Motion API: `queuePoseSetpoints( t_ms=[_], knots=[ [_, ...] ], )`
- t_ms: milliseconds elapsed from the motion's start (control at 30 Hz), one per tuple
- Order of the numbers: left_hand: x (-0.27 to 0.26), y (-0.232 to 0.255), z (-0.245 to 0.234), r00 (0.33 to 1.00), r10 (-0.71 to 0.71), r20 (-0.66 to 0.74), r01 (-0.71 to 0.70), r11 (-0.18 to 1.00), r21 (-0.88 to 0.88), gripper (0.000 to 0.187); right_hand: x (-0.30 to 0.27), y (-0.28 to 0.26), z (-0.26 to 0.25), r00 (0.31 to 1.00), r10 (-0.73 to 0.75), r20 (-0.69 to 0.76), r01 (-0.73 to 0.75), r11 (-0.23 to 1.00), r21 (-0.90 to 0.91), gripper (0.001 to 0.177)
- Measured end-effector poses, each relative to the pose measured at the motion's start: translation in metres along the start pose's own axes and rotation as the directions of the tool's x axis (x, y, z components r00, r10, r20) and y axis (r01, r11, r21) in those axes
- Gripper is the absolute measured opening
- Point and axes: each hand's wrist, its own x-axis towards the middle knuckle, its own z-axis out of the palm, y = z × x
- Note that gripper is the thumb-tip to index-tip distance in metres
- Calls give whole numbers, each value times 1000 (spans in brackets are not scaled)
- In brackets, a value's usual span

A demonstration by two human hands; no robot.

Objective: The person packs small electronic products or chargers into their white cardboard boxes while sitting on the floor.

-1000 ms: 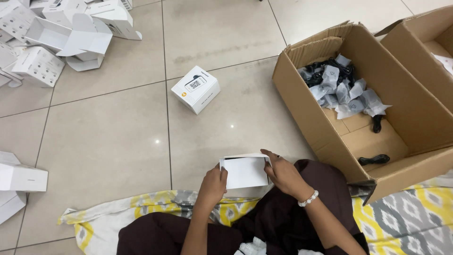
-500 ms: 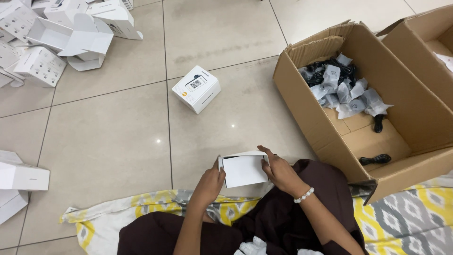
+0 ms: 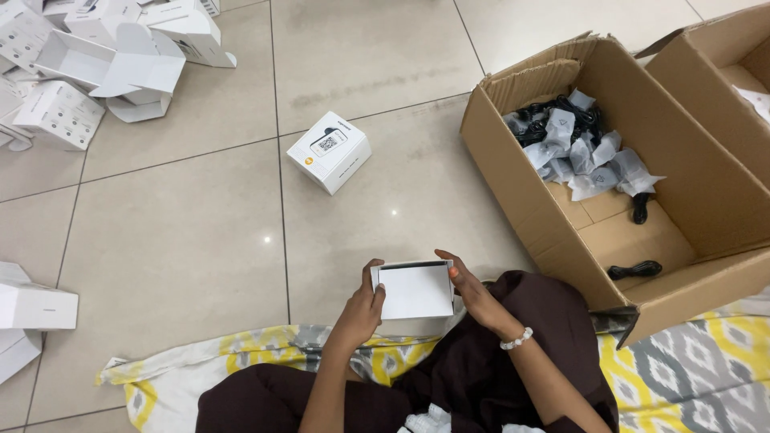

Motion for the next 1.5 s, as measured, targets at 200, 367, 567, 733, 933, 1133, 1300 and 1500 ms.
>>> queuePoseSetpoints(
  t_ms=[200,367,567,733,933,1133,1300,1500],
  knots=[
    [59,-127,47,870,473,138,-465,881,-84,117,-26,34,-17,981,-146,125,148,989,-3,64],
    [50,-87,42,994,91,64,-35,801,-598,108,-18,45,-3,998,1,67,-14,980,199,56],
    [42,-77,38,986,157,48,-94,782,-616,96,8,14,17,917,366,-158,-313,907,281,62],
    [20,-66,59,903,318,-288,-417,492,-764,74,-7,22,-6,976,24,-215,38,960,279,52],
    [-28,30,60,773,476,-419,-630,498,-597,75,-91,-60,-57,862,-435,-258,503,793,343,90],
    [-79,121,157,649,761,-21,-683,569,-459,80,-220,-14,-162,744,-329,-581,465,880,97,98],
    [-60,179,288,456,796,398,-327,566,-757,97,-330,-11,-239,535,-283,-796,143,959,-245,71],
    [40,138,463,353,688,634,470,455,-756,67,-347,116,-339,591,-72,-803,-248,932,-266,57]
  ],
)
